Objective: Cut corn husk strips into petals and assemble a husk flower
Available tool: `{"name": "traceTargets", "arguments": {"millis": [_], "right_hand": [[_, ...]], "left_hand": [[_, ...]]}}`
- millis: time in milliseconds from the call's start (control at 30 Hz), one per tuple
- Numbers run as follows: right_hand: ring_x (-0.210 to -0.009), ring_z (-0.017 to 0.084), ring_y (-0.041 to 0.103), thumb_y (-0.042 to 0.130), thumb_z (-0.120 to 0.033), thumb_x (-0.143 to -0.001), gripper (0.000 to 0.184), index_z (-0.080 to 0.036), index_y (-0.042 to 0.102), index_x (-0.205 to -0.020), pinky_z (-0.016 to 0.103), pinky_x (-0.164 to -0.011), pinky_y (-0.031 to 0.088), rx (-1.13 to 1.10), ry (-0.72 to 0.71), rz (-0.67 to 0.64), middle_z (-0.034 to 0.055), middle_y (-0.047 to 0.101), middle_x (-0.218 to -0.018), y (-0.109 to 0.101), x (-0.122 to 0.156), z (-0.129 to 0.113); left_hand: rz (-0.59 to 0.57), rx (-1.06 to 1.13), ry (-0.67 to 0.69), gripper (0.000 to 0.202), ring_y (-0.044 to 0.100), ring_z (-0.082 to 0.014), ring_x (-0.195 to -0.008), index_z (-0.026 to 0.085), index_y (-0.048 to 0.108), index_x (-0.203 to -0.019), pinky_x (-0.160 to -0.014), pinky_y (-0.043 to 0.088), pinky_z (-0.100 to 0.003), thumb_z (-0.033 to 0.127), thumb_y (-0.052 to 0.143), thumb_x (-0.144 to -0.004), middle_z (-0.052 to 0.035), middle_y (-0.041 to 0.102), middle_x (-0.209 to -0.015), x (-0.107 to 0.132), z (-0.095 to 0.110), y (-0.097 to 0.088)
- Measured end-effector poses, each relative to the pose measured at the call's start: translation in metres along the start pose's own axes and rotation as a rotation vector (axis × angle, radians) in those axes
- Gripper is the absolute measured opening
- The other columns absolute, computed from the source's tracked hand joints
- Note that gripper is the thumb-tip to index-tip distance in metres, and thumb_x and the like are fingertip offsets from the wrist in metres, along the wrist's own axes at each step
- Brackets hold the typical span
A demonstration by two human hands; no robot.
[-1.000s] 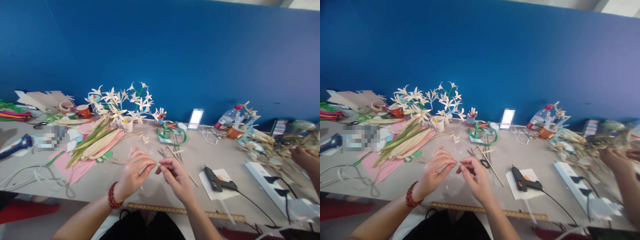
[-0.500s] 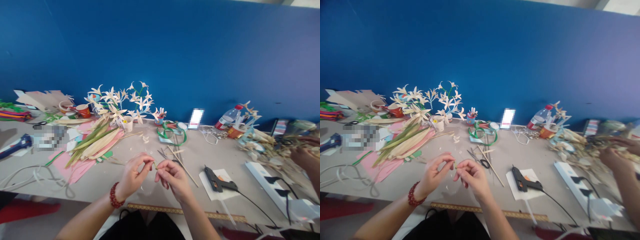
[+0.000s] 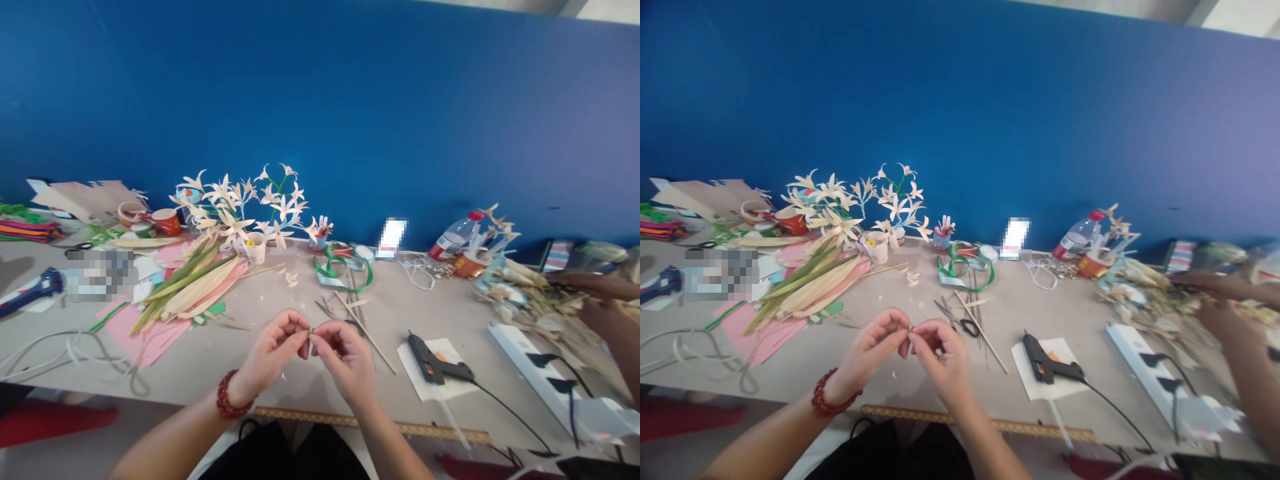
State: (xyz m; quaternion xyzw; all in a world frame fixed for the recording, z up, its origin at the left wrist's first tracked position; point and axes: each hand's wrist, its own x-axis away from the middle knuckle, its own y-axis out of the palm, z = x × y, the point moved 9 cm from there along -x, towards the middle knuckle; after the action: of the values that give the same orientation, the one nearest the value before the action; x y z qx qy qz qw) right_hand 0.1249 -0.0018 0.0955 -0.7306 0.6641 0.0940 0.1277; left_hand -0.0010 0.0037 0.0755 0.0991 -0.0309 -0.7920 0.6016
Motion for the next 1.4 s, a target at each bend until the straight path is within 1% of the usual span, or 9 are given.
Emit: {"name": "traceTargets", "arguments": {"millis": [200,333,433,533,733,933,1067,1200,1400], "right_hand": [[-0.056,0.014,0.055,0.063,-0.022,-0.086,0.004,-0.021,0.067,-0.085,0.026,-0.052,0.042,0.288,-0.195,-0.001,0.0017,0.065,-0.069,-0.004,0.000,-0.017],[-0.054,0.014,0.054,0.062,-0.021,-0.086,0.005,-0.022,0.066,-0.084,0.026,-0.054,0.043,0.368,-0.241,-0.006,0.0014,0.066,-0.068,-0.003,-0.002,-0.024],[-0.056,0.015,0.055,0.062,-0.020,-0.086,0.005,-0.022,0.066,-0.084,0.027,-0.055,0.043,0.420,-0.270,0.003,0.0017,0.066,-0.067,-0.001,-0.002,-0.030],[-0.060,0.016,0.058,0.061,-0.019,-0.086,0.006,-0.023,0.065,-0.085,0.029,-0.059,0.046,0.432,-0.279,-0.043,0.0035,0.069,-0.073,0.003,-0.001,-0.032],[-0.068,0.017,0.063,0.065,-0.027,-0.086,0.007,-0.021,0.065,-0.089,0.028,-0.058,0.052,0.060,-0.039,-0.100,0.0053,0.067,-0.081,-0.005,0.001,-0.013],[-0.059,0.011,0.053,0.072,-0.027,-0.080,0.007,-0.021,0.069,-0.081,0.026,-0.054,0.047,-0.342,0.054,0.039,0.0040,0.062,-0.088,-0.014,0.003,0.009],[-0.056,0.009,0.050,0.072,-0.027,-0.081,0.007,-0.021,0.067,-0.082,0.024,-0.052,0.042,-0.544,0.149,0.051,0.0037,0.064,-0.086,-0.002,0.003,0.017],[-0.055,0.009,0.047,0.074,-0.027,-0.079,0.011,-0.021,0.065,-0.081,0.022,-0.049,0.038,-0.641,0.236,0.090,0.0015,0.062,-0.078,0.004,0.001,0.020],[-0.051,0.008,0.044,0.072,-0.032,-0.080,0.017,-0.021,0.060,-0.080,0.020,-0.046,0.036,-0.630,0.222,0.094,-0.0004,0.058,-0.073,0.003,-0.002,0.019]], "left_hand": [[0.005,0.018,-0.043,0.018,0.053,-0.0118,-0.062,0.015,0.061,-0.093,-0.065,0.044,-0.026,0.033,0.058,-0.089,0.0010,0.056,-0.062,-0.002,-0.001,-0.006],[0.002,-0.039,-0.022,0.019,0.055,-0.0124,-0.064,0.015,0.062,-0.090,-0.066,0.046,-0.026,0.034,0.058,-0.088,0.0005,0.058,-0.064,-0.002,0.006,-0.006],[0.004,-0.085,0.001,0.019,0.058,-0.0132,-0.070,0.015,0.063,-0.091,-0.069,0.048,-0.026,0.033,0.060,-0.086,-0.0021,0.063,-0.075,-0.002,0.011,-0.005],[0.026,-0.148,0.011,0.019,0.058,-0.0130,-0.070,0.015,0.063,-0.085,-0.068,0.048,-0.025,0.034,0.063,-0.084,-0.0027,0.064,-0.078,-0.003,0.013,-0.006],[0.076,-0.154,-0.012,0.022,0.055,-0.0119,-0.064,0.015,0.062,-0.078,-0.064,0.047,-0.025,0.036,0.061,-0.086,-0.0015,0.063,-0.069,-0.007,0.016,-0.013],[0.049,-0.074,-0.046,0.023,0.057,-0.0129,-0.065,0.014,0.064,-0.080,-0.065,0.049,-0.026,0.037,0.065,-0.082,-0.0029,0.066,-0.070,-0.008,0.010,-0.011],[0.015,-0.079,-0.009,0.018,0.059,-0.0134,-0.070,0.014,0.065,-0.082,-0.069,0.049,-0.026,0.032,0.065,-0.083,-0.0032,0.065,-0.074,-0.007,0.011,-0.007],[-0.002,-0.146,0.058,0.012,0.059,-0.0138,-0.072,0.014,0.064,-0.082,-0.069,0.049,-0.026,0.025,0.061,-0.085,-0.0040,0.064,-0.078,-0.005,0.017,-0.005],[0.008,-0.354,0.248,0.010,0.062,-0.0164,-0.080,0.015,0.065,-0.083,-0.077,0.049,-0.029,0.017,0.056,-0.087,-0.0060,0.067,-0.083,-0.002,0.036,-0.004]]}}
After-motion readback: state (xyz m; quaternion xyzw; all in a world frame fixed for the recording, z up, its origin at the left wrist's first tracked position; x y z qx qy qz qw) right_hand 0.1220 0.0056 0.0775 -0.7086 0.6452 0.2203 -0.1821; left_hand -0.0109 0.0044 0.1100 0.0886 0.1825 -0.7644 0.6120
